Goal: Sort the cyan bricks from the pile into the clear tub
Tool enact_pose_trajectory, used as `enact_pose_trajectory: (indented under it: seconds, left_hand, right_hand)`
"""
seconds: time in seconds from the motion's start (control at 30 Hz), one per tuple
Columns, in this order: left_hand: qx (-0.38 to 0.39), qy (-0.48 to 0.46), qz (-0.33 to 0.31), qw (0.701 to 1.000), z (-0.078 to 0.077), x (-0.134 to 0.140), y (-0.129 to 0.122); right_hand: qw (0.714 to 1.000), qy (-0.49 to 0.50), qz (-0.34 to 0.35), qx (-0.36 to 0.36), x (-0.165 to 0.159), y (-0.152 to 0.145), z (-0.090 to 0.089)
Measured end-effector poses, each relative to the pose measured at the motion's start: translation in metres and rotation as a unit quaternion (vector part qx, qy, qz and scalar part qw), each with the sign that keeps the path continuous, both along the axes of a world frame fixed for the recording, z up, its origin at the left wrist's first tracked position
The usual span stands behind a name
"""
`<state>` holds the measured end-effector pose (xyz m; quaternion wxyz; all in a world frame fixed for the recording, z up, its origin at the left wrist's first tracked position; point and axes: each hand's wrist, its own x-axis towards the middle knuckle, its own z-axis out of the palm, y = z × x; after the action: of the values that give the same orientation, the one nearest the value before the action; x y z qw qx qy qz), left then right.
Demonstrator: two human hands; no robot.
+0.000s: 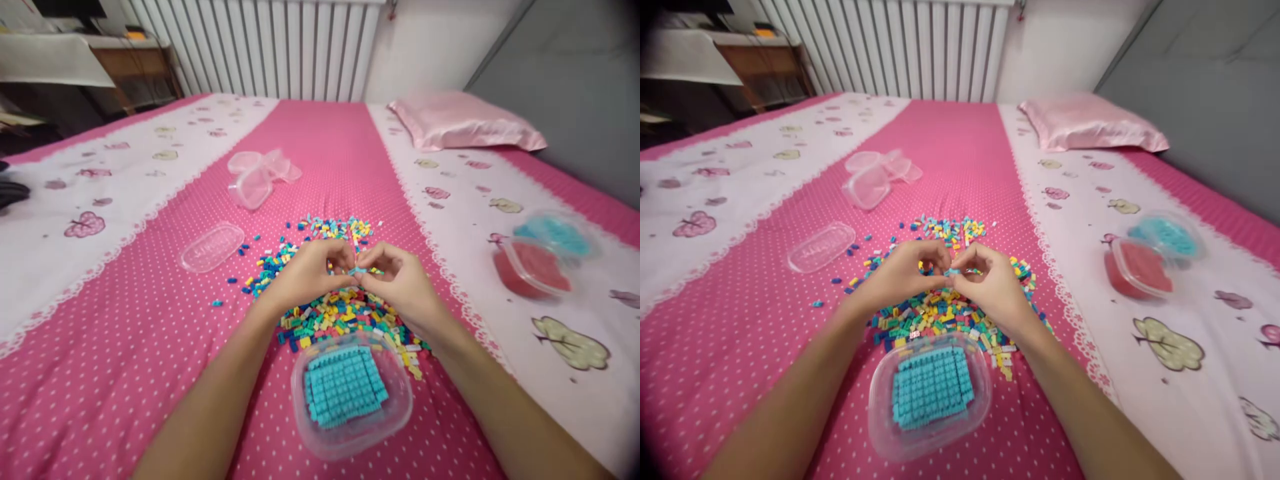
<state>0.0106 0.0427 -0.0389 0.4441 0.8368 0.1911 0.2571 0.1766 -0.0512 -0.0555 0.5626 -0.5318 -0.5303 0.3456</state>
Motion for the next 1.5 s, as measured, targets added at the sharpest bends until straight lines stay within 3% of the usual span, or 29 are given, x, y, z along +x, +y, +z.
enact_pose_trajectory:
  seconds: [0.17,0.3,0.4,0.5,0.7,0.83,0.97,1.03,1.13,1.2,1.37,1.5]
  left_hand:
    - [0.028,0.05,0.007,0.998,0.011,-0.004,-0.004]
    - [0.043,0.081,-0.021,0.996,0.027,-0.012,-0.006]
    - [0.05,0.083,-0.052,0.994,0.031,-0.015,-0.005]
    - [0.062,0.1,-0.05,0.992,0.029,-0.013,-0.006]
    - [0.058,0.123,-0.067,0.988,0.022,-0.003,-0.012]
    - [0.109,0.134,-0.054,0.983,0.019,0.0,-0.013]
    - [0.116,0.127,-0.051,0.984,0.017,0.003,-0.014]
    - [0.111,0.115,-0.049,0.986,0.016,0.003,-0.013]
    - [0.112,0.114,-0.042,0.986,0.015,0.002,-0.011]
    - [0.102,0.125,-0.037,0.986,0.016,0.0,-0.009]
    - [0.052,0.133,-0.033,0.989,0.02,-0.004,-0.004]
    - [0.03,0.147,-0.055,0.987,0.023,-0.006,-0.004]
  right_hand:
    - [0.994,0.047,0.058,-0.083,0.011,-0.007,0.007]
    - [0.934,0.239,0.159,-0.213,0.016,-0.011,0.012]
    - [0.895,0.352,0.144,-0.233,0.017,-0.007,0.01]
    - [0.898,0.356,0.113,-0.231,0.021,-0.002,0.01]
    - [0.929,0.274,0.138,-0.207,0.024,-0.001,0.02]
    - [0.949,0.203,0.144,-0.192,0.017,-0.003,0.017]
    - [0.996,-0.05,0.029,-0.066,0.013,-0.008,0.011]
    - [0.985,-0.168,0.015,-0.019,0.012,-0.011,0.012]
    - [0.966,-0.257,0.034,0.02,0.012,-0.016,0.018]
    - [0.95,-0.307,0.002,0.06,0.013,-0.019,0.022]
    - [0.914,-0.395,-0.023,0.091,0.017,-0.019,0.021]
    - [0.906,-0.414,-0.009,0.091,0.017,-0.018,0.017]
